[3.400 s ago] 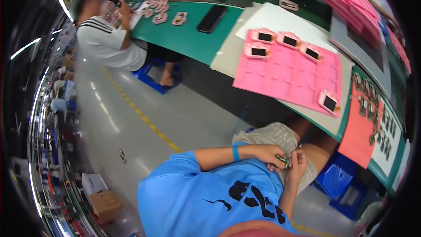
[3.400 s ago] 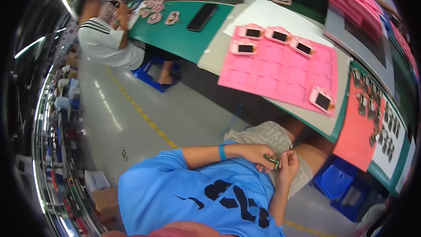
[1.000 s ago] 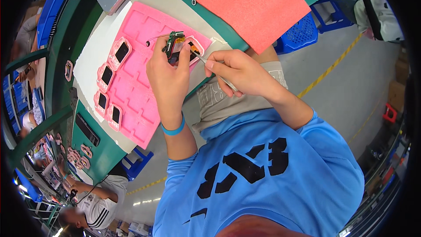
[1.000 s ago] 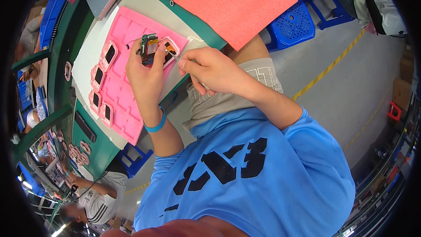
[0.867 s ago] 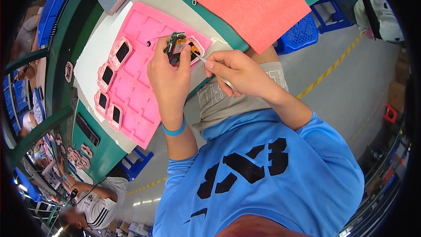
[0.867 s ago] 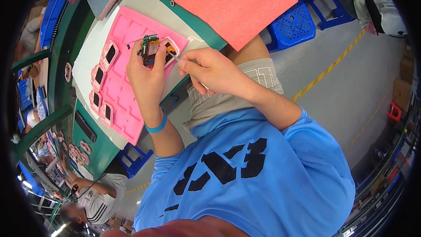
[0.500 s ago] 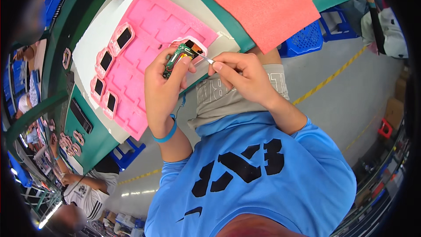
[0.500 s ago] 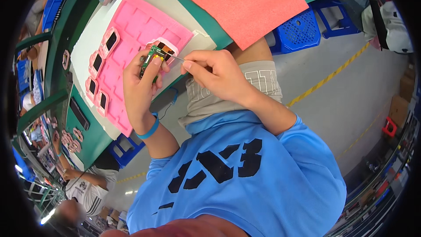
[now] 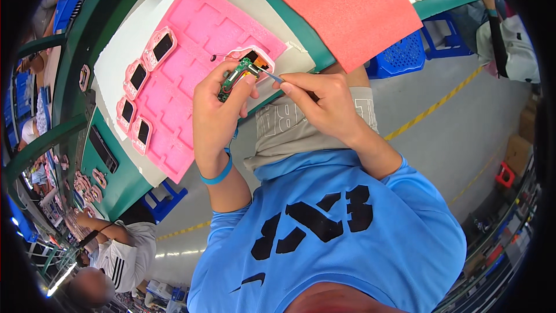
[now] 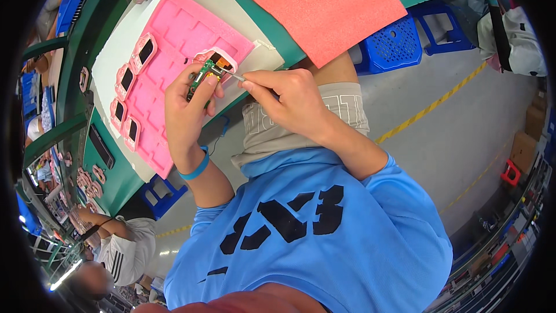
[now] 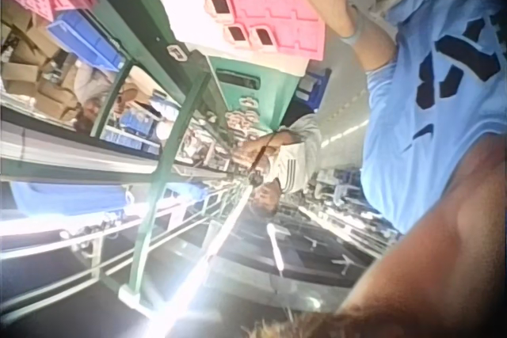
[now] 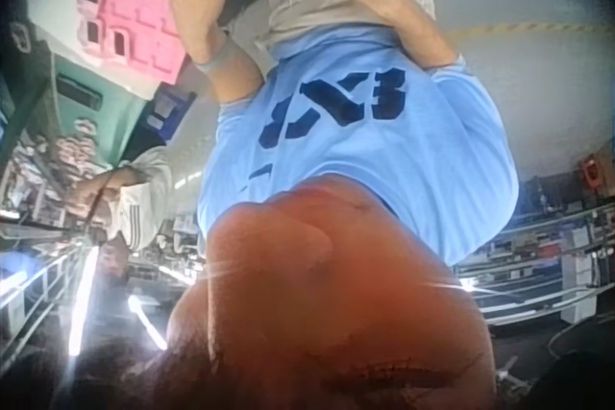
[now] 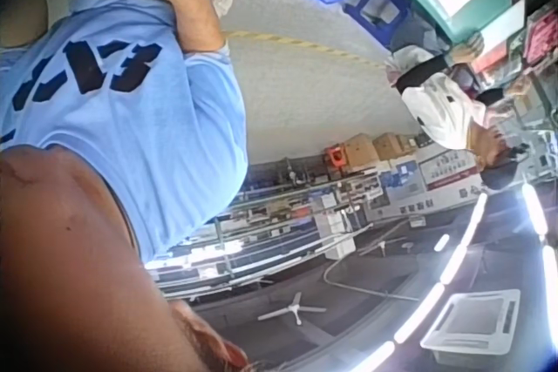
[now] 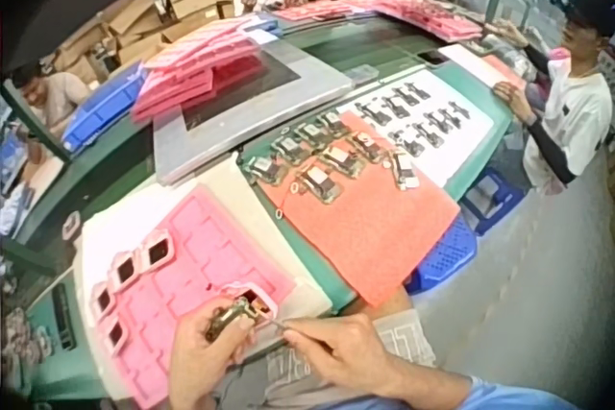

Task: Assembling electronic components on small circuit boards and placing them into pink trays at a manufacturing station.

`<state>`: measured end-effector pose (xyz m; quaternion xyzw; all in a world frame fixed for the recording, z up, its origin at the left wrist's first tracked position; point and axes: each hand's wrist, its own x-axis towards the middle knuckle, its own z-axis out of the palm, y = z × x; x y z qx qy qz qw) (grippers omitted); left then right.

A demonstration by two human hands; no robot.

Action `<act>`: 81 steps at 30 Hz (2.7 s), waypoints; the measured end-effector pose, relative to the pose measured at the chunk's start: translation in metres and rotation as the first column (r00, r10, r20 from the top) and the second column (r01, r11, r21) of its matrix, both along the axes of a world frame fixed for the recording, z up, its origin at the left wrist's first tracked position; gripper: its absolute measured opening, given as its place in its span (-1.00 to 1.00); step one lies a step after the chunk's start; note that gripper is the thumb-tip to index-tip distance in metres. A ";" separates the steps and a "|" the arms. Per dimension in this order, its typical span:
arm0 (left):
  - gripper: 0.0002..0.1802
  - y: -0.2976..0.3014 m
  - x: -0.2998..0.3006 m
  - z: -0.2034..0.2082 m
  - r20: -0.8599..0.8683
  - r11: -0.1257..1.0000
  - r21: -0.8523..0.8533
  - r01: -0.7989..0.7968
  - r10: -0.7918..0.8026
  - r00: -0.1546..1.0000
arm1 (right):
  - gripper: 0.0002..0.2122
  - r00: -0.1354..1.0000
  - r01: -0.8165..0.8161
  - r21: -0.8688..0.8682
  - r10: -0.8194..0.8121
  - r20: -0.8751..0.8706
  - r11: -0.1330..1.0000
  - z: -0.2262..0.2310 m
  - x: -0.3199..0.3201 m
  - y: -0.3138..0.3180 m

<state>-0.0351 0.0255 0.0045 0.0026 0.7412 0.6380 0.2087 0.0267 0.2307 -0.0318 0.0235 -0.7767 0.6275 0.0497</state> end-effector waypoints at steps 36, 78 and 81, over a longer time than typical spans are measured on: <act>-0.44 -0.020 0.005 0.023 -0.034 0.992 0.003 -0.125 0.125 0.992 | -0.66 0.890 -0.158 0.624 0.384 -0.245 0.765 0.017 -0.071 0.013; -0.22 -0.017 0.013 -0.044 -0.703 0.908 -0.269 -0.321 0.042 0.710 | -0.85 0.683 -0.113 0.981 0.730 -0.038 0.156 0.070 -0.112 0.002; -0.21 -0.018 0.014 -0.040 -0.698 0.909 -0.258 -0.326 0.058 0.714 | -0.87 0.669 -0.096 0.979 0.740 -0.071 0.180 0.065 -0.108 0.004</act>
